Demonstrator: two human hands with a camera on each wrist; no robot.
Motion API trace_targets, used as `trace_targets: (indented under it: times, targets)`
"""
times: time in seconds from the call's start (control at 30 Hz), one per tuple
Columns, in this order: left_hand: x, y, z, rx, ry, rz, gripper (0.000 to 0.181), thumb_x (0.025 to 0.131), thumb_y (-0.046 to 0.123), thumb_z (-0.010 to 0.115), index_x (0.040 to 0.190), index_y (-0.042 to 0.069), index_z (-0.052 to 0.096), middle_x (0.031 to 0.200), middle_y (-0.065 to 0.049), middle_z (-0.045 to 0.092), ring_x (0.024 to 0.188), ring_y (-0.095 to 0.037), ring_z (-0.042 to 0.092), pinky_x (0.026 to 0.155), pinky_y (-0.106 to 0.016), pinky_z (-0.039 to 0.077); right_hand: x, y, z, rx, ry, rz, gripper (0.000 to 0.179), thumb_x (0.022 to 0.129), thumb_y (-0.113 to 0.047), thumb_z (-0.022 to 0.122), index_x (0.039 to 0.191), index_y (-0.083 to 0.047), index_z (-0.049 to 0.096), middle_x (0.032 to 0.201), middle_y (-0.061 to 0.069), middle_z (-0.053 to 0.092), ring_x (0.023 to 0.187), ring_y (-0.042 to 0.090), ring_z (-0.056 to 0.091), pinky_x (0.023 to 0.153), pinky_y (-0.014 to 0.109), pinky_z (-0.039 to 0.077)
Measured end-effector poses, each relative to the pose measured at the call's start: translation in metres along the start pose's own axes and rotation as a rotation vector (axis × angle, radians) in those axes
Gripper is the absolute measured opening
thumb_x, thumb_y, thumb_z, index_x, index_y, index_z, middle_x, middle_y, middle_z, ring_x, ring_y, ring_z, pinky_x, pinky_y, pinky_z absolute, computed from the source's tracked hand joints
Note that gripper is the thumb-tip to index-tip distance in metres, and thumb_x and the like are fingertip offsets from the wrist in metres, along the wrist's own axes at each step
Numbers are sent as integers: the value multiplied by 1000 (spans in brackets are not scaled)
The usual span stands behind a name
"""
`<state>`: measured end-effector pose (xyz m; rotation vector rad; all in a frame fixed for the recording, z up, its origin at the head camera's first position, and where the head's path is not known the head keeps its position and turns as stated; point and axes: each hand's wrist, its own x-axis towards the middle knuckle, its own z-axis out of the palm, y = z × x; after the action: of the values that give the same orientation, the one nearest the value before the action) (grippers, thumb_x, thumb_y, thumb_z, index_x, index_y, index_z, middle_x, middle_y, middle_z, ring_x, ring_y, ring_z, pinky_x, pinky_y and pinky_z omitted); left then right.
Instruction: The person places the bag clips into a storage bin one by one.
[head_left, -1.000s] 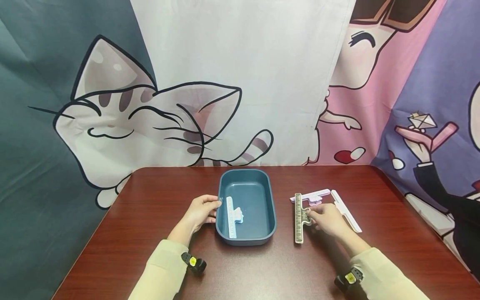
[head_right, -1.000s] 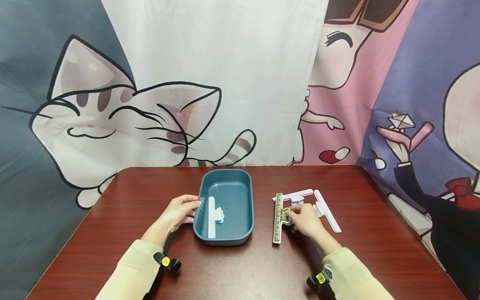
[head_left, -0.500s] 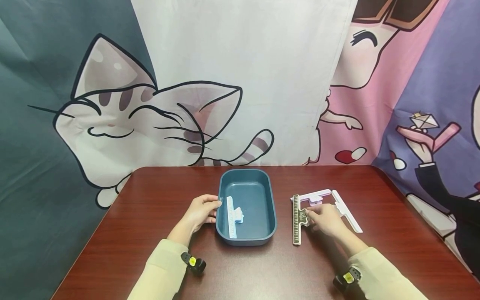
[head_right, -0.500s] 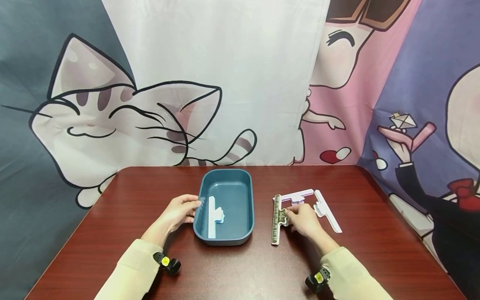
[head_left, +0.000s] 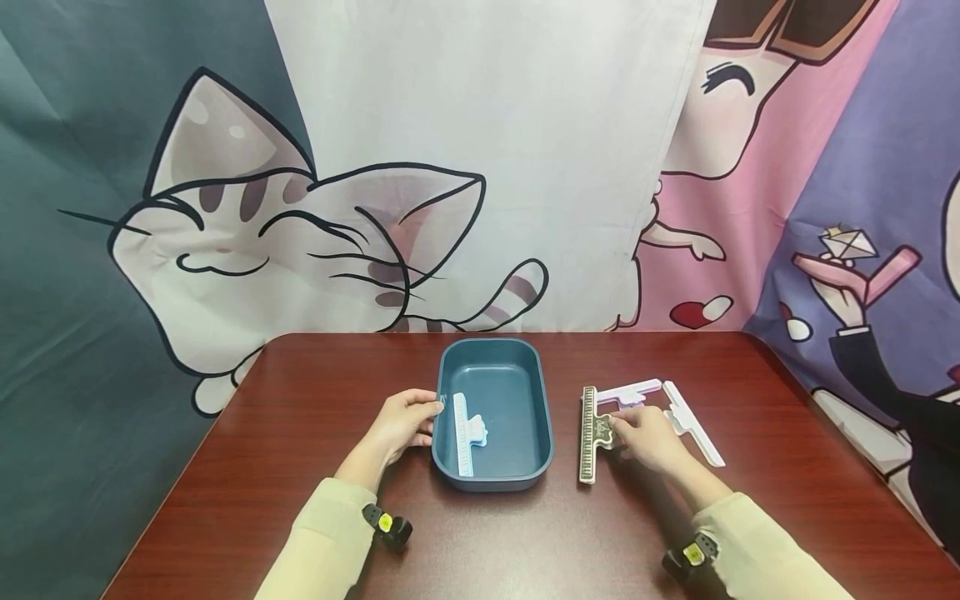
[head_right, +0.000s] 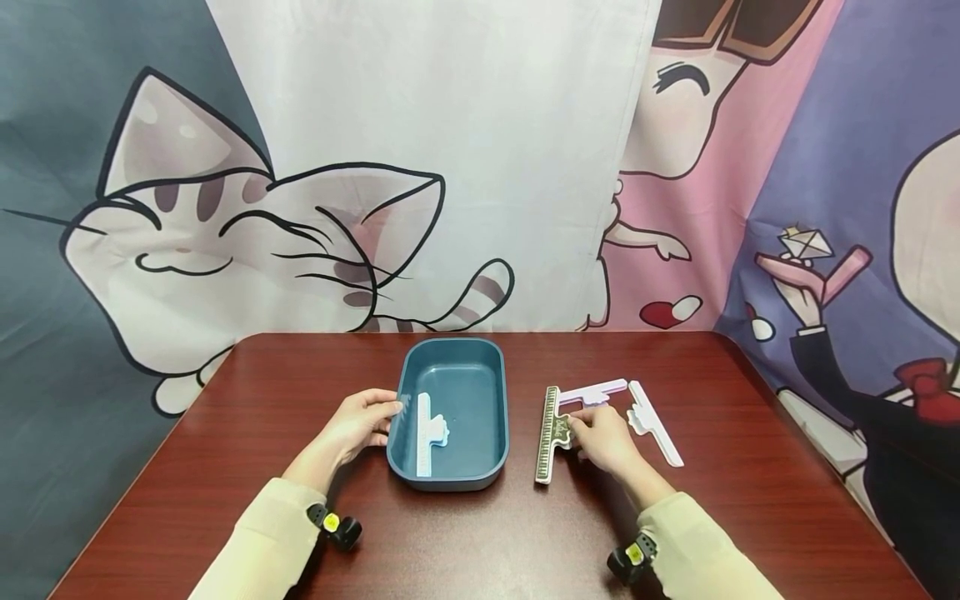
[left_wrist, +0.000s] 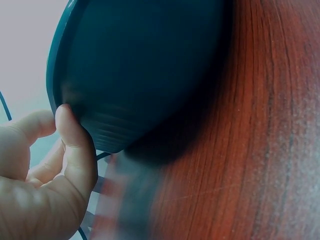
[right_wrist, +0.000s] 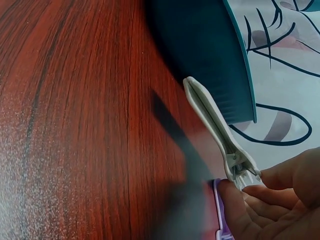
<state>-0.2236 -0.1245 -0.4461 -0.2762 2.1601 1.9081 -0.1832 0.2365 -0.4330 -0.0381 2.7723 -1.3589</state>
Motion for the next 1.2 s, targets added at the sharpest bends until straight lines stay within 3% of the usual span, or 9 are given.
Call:
trace_targets:
  times: [0.63,0.93,1.2]
  targets:
    - [1,0,1,-4,2,4,35,86,13,65,119,3,58,83,-9,61,60,-14,57,50,-25,53,3,-4,1,65,-2,5,29,94,-4,50,109,18,60,80,20,69,68,23,67,55,31,57]
    - [0,0,1,-4,4,5,34,87,13,64,119,2,58,82,-11,61,59,-13,56,50,-25,52,5,-7,1,75,-7,-3,33,93,-4,49,120,14,54,87,20,68,72,21,67,56,32,57]
    - [-1,0,1,0,9,9,34,87,13,64,119,3,59,82,-10,61,60,-12,56,49,-24,52,3,-13,2,78,-1,-17,33,94,-3,50,122,13,54,90,22,67,72,22,67,56,33,57]
